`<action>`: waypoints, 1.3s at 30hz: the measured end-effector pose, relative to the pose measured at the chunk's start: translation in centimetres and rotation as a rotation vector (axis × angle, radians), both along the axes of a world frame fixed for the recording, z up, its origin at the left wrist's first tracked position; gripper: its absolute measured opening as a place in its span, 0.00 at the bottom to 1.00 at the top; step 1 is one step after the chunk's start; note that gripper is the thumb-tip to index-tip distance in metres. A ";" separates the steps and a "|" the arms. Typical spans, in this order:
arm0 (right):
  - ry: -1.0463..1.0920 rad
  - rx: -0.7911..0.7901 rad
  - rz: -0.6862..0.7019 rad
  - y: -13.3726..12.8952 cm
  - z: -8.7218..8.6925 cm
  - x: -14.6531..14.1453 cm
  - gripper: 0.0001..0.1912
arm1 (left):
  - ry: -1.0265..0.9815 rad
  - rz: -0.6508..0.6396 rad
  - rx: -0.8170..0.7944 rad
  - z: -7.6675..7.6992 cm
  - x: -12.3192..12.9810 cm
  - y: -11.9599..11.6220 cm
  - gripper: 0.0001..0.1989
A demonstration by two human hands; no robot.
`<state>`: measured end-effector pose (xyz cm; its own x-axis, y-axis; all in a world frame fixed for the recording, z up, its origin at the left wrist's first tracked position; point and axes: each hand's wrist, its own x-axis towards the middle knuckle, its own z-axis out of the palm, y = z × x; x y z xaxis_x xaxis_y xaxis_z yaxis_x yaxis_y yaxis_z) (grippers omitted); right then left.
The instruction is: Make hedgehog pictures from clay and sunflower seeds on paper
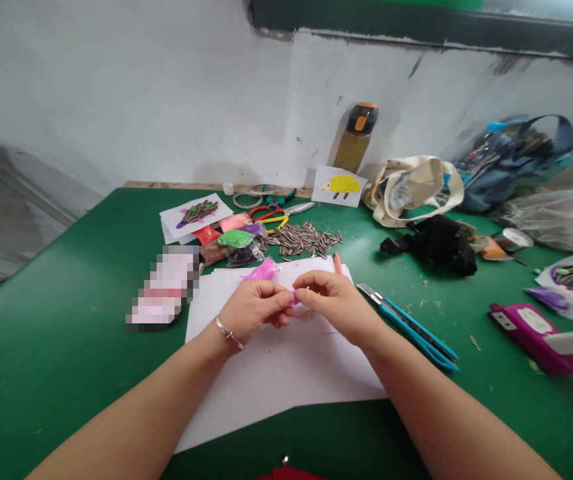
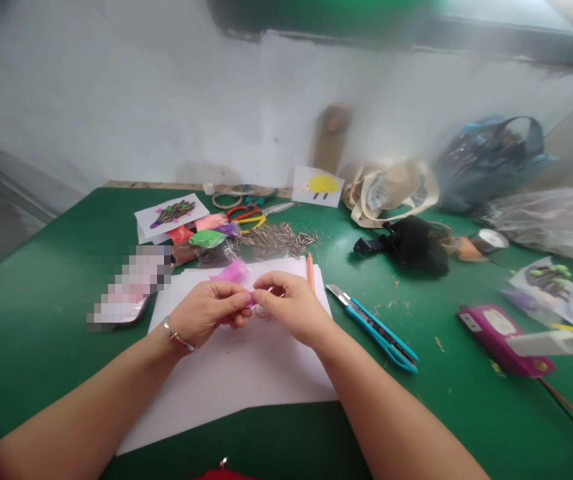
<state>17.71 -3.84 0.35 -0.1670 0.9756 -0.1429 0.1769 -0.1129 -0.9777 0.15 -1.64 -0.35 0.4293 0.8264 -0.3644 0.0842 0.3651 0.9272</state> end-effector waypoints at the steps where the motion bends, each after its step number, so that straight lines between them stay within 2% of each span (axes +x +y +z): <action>1: 0.001 0.002 0.020 0.0 0.0 0.0 0.06 | -0.012 0.003 -0.011 0.0 0.0 0.0 0.17; 3: -0.001 0.005 0.042 -0.1 0.1 0.0 0.06 | -0.048 0.013 -0.039 -0.1 0.0 -0.1 0.19; 7: 0.040 0.007 -0.009 0.0 -0.1 -0.1 0.05 | -0.078 0.029 -0.071 -0.1 0.0 -0.2 0.20; 13: 0.105 -0.050 -0.017 -0.1 -0.1 -0.1 0.06 | -0.012 -0.003 -0.005 -0.1 0.1 -0.1 0.16; 18: 0.027 -0.024 0.060 -0.2 0.3 -0.3 0.07 | 0.033 -0.055 0.058 0.2 0.1 -0.2 0.15; 24: -0.031 0.001 0.068 -0.3 -0.4 -0.2 0.08 | 0.058 -0.078 0.067 0.7 0.1 -0.3 0.14; 29: 0.097 -0.030 0.027 0.0 -0.5 0.0 0.08 | 0.006 -0.066 -0.013 0.2 0.0 -0.2 0.17; 33: 0.095 -0.031 -0.006 0.2 -0.3 0.1 0.08 | -0.044 -0.063 -0.053 -0.2 -0.1 0.0 0.21; 39: 0.107 -0.045 0.026 0.0 -0.2 0.1 0.10 | 0.032 -0.066 0.051 -0.2 -0.1 0.0 0.17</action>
<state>17.77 -3.81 0.14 -0.2083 0.9637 -0.1668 0.0755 -0.1542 -0.9852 0.02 -1.63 -0.53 0.4718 0.8147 -0.3372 0.1363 0.3104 0.9408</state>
